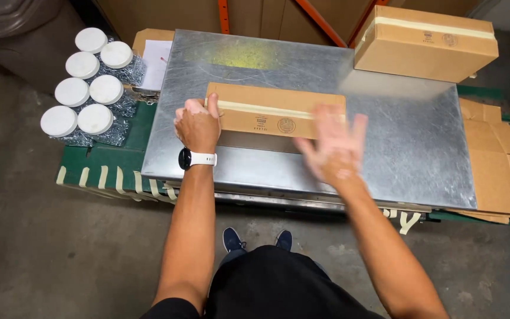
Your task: The person assembles several cardboard boxes, places a jar of screws into each, and seals them with tape by hand.
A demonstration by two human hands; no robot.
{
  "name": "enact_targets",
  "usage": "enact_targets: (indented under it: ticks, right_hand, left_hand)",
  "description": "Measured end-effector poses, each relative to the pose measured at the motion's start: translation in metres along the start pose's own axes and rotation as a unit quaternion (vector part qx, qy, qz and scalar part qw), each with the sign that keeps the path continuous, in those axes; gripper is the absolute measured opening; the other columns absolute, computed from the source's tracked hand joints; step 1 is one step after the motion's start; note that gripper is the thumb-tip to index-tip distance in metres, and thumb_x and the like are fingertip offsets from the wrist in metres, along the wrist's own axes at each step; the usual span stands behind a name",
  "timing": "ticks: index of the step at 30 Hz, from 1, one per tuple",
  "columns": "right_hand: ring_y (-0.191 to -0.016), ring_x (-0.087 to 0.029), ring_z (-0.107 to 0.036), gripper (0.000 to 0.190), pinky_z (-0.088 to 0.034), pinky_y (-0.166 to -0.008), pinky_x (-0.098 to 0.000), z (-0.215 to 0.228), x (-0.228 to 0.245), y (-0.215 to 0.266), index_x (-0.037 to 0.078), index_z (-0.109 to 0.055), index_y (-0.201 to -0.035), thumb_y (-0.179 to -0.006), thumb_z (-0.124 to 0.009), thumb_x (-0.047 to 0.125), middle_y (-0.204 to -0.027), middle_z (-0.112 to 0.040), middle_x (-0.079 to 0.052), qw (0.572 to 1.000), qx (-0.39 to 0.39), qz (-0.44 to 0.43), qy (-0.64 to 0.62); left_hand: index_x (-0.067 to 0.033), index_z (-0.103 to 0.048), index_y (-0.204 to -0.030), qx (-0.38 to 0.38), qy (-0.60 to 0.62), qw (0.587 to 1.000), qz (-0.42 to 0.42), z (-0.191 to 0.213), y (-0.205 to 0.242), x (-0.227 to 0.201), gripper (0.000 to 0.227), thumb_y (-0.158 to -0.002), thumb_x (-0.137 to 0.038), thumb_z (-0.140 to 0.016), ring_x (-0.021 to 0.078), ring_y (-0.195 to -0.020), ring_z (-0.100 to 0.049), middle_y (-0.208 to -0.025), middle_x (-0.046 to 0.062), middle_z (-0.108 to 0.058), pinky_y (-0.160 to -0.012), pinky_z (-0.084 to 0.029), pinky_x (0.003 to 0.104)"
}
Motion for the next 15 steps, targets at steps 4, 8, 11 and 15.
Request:
enact_targets:
  ticks: [4,8,11,15]
  right_hand:
    - [-0.168,-0.041,-0.034,0.062,-0.019,-0.135,-0.0694,-0.001,-0.052,0.017,0.014,-0.054,-0.171,-0.118,-0.052,0.046,-0.185,-0.036,-0.016,0.988,-0.031,-0.091,-0.118]
    - [-0.159,-0.047,-0.044,0.065,-0.035,-0.133,-0.059,-0.017,-0.044,0.0,0.032,-0.055,-0.171,-0.116,-0.044,0.064,-0.179,-0.039,-0.025,0.95,-0.003,-0.228,-0.214]
    - [-0.147,-0.034,-0.06,0.054,-0.045,-0.124,-0.054,-0.019,-0.052,-0.012,0.032,-0.065,-0.162,-0.114,-0.056,0.055,-0.156,-0.069,-0.005,0.927,-0.052,-0.258,-0.268]
    - [-0.142,-0.052,-0.062,0.098,-0.046,-0.119,-0.0654,-0.022,-0.068,-0.03,0.046,-0.017,-0.18,-0.104,-0.064,0.085,-0.155,-0.063,-0.025,0.923,0.01,-0.33,-0.198]
  left_hand:
    - [-0.0145,-0.087,-0.111,0.031,-0.022,0.999,0.01,0.01,-0.004,-0.015,0.056,-0.108,-0.066,-0.065,0.0534,-0.1,-0.08,-0.098,0.025,-0.079,-0.087,-0.065,0.062]
    - [-0.009,-0.084,-0.113,0.073,-0.043,0.996,0.007,0.027,0.003,-0.027,0.074,-0.101,-0.08,-0.067,0.0541,-0.104,-0.08,-0.104,0.028,-0.079,-0.089,-0.065,0.062]
    - [-0.0024,-0.079,-0.126,0.149,-0.022,0.988,0.045,0.049,0.007,-0.044,0.104,-0.083,-0.097,-0.073,0.0561,-0.115,-0.077,-0.119,0.032,-0.076,-0.094,-0.064,0.066]
    - [0.002,-0.076,-0.133,0.214,-0.026,0.976,0.044,0.063,0.004,-0.052,0.113,-0.081,-0.099,-0.072,0.0566,-0.124,-0.073,-0.128,0.035,-0.073,-0.1,-0.062,0.065]
Point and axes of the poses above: each hand's wrist, its own y-axis away from the middle knuckle, its own z-axis out of the back of the hand, x = y × z, the point moved 2 cm from there along -y, towards the middle knuckle
